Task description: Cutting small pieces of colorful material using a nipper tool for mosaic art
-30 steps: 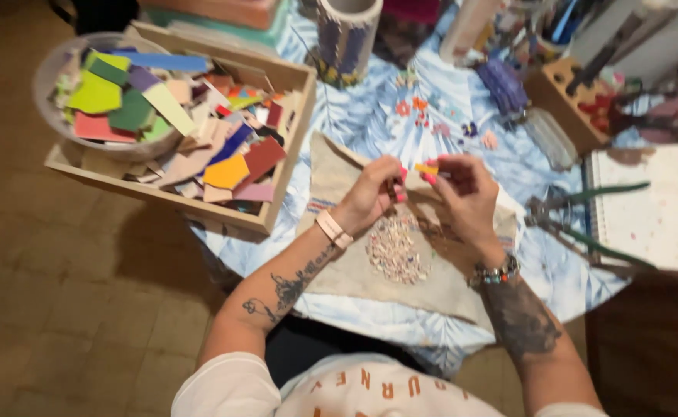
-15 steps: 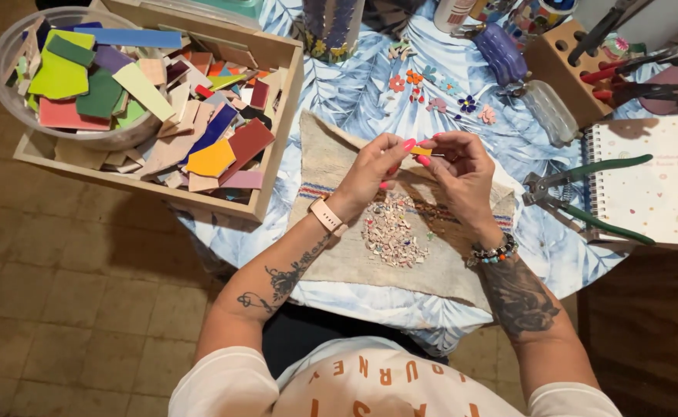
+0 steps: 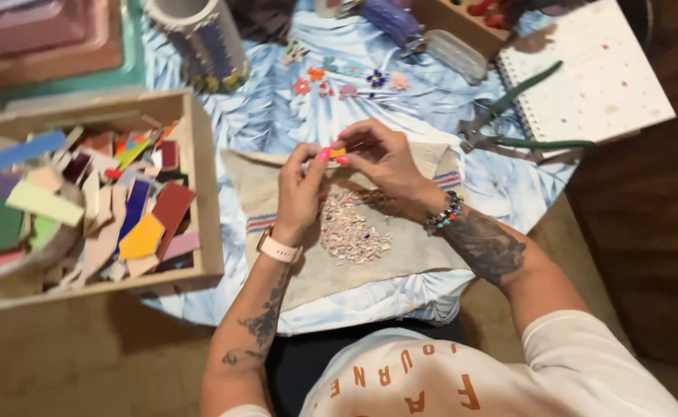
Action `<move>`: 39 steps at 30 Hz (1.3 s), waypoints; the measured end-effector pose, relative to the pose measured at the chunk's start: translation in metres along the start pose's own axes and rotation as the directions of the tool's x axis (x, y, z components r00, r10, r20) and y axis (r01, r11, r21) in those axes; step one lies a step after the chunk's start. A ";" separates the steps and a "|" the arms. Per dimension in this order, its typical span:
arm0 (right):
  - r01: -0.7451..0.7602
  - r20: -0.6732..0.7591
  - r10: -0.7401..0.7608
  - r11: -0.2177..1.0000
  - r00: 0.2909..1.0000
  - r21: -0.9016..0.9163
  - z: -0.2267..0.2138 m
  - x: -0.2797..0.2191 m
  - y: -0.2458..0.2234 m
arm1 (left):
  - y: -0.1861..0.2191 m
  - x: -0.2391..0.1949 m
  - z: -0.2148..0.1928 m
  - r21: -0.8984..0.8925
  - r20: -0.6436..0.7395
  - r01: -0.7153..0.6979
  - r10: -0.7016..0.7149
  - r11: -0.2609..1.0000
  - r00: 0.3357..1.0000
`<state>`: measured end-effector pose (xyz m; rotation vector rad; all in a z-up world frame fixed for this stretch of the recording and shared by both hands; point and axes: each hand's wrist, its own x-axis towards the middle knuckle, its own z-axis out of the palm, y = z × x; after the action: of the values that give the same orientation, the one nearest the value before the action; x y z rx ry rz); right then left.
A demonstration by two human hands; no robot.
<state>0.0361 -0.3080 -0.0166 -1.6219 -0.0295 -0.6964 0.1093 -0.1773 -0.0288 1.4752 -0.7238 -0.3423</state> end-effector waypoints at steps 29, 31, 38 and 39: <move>0.059 0.099 -0.051 0.995 0.994 -0.078 -0.009 0.005 -0.009 | 0.000 -0.004 0.009 -0.240 -0.017 0.161 -0.170 0.957 0.985; 0.065 0.103 -0.057 0.995 0.993 -0.079 -0.009 0.004 -0.009 | 0.002 -0.005 0.009 -0.235 -0.023 0.151 -0.161 0.960 0.987; 0.156 0.131 -0.137 0.976 0.982 -0.149 -0.008 0.007 -0.006 | -0.010 -0.003 0.010 -0.292 -0.045 0.120 -0.139 0.949 0.989; 0.169 0.155 -0.146 0.975 0.977 -0.146 -0.008 0.007 -0.005 | -0.007 -0.004 0.011 -0.299 -0.067 0.103 -0.129 0.949 0.989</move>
<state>0.0362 -0.3168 -0.0093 -1.8357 -0.2144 -0.7164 0.1004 -0.1841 -0.0371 1.2421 -0.4934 -0.4539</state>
